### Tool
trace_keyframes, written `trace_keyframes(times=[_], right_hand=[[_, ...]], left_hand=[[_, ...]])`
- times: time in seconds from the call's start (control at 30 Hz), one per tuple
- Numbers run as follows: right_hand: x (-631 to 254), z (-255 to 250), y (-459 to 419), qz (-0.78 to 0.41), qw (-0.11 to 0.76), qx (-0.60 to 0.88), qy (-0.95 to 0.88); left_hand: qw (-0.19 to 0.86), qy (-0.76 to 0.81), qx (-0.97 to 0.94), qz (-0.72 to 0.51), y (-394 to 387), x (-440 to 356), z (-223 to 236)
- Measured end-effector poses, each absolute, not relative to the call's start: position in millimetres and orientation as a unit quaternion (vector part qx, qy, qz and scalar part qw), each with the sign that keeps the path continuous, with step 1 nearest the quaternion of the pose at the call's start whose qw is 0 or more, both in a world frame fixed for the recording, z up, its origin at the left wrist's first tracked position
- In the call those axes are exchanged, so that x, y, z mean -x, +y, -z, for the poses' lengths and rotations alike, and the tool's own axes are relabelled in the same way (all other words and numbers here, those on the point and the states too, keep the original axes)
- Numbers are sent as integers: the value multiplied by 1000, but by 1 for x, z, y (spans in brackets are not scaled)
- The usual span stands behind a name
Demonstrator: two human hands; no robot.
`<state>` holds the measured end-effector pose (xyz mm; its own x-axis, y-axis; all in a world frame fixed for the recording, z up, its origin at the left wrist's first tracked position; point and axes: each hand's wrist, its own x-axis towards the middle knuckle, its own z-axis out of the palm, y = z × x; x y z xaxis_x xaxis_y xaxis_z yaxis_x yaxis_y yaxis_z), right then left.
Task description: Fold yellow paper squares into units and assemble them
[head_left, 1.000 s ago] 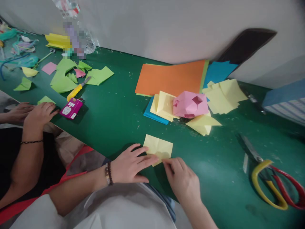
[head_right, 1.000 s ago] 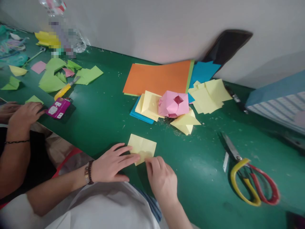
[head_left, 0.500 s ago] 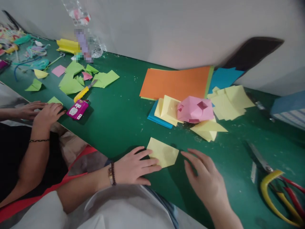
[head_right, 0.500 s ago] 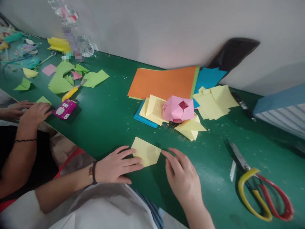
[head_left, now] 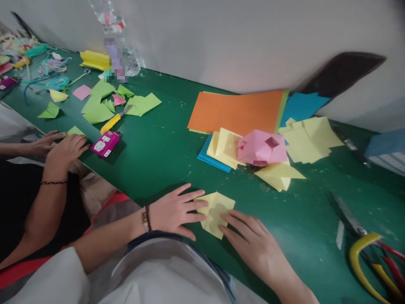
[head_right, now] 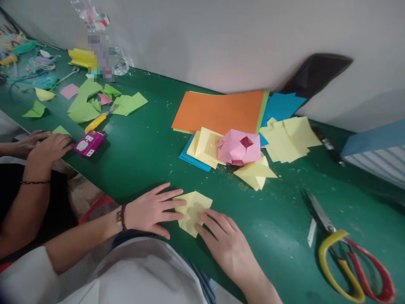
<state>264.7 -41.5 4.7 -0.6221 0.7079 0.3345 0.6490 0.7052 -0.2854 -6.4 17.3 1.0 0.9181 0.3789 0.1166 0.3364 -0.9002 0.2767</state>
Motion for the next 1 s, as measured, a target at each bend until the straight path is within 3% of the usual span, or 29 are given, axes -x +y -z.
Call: trace_keyframes(times=[1.0], right_hand=[[-239, -9, -23, -96, 214, 430, -872]], left_hand=[[133, 182, -971, -77, -9, 13, 6]])
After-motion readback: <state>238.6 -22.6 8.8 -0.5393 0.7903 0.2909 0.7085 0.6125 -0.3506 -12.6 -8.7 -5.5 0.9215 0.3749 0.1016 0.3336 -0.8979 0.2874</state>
